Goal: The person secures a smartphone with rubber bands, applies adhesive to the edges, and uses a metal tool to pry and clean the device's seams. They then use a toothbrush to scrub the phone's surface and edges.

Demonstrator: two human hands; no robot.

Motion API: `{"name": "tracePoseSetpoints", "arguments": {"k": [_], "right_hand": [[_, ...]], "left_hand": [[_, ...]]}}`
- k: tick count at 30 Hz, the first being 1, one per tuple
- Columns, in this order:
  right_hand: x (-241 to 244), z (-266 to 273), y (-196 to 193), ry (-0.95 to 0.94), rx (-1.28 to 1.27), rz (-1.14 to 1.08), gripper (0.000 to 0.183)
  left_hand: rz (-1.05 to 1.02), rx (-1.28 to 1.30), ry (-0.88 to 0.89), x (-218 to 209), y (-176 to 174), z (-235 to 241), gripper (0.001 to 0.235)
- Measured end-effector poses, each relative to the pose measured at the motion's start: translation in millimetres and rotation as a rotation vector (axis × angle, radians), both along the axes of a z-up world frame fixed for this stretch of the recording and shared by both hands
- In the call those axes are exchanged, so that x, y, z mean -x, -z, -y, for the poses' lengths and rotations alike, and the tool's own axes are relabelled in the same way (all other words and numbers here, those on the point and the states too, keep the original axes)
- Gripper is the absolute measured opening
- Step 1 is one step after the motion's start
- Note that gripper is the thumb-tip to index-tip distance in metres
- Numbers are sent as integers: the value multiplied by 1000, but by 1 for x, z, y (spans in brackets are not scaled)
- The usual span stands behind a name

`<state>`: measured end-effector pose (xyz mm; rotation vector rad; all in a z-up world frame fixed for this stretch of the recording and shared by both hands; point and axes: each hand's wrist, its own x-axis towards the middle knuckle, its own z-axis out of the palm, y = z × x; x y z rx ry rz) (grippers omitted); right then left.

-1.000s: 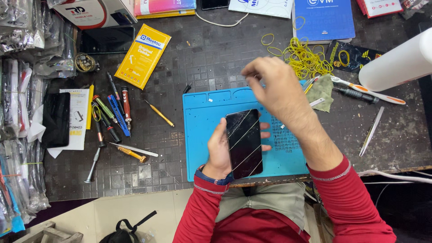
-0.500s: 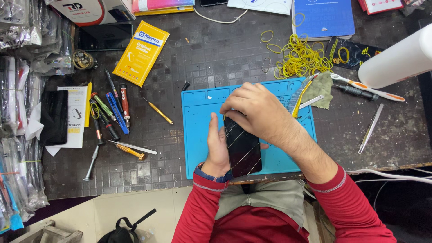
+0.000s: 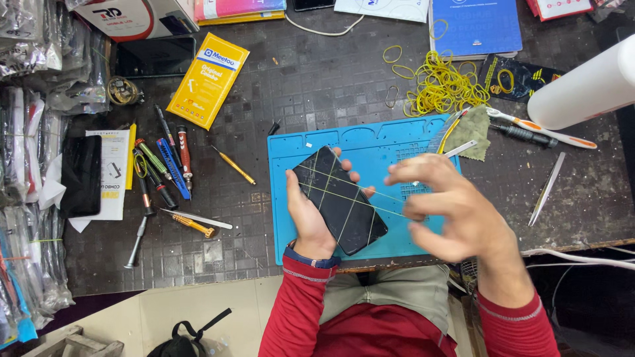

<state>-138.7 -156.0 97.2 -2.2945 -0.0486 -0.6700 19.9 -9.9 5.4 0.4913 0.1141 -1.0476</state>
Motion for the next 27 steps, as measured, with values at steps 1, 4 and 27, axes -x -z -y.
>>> {"name": "tracePoseSetpoints", "arguments": {"k": [1,4,27], "right_hand": [[15,3,8,33,-147,69,12],[49,10,49,61,-848,551,40],[-25,-114,41,268,-291,-67,31]], "left_hand": [[-2,-9,-20,-2,-1,0,80],[-9,-10,-67,0,-1,-7,76],[261,-129,-133,8,21,0,63]]}}
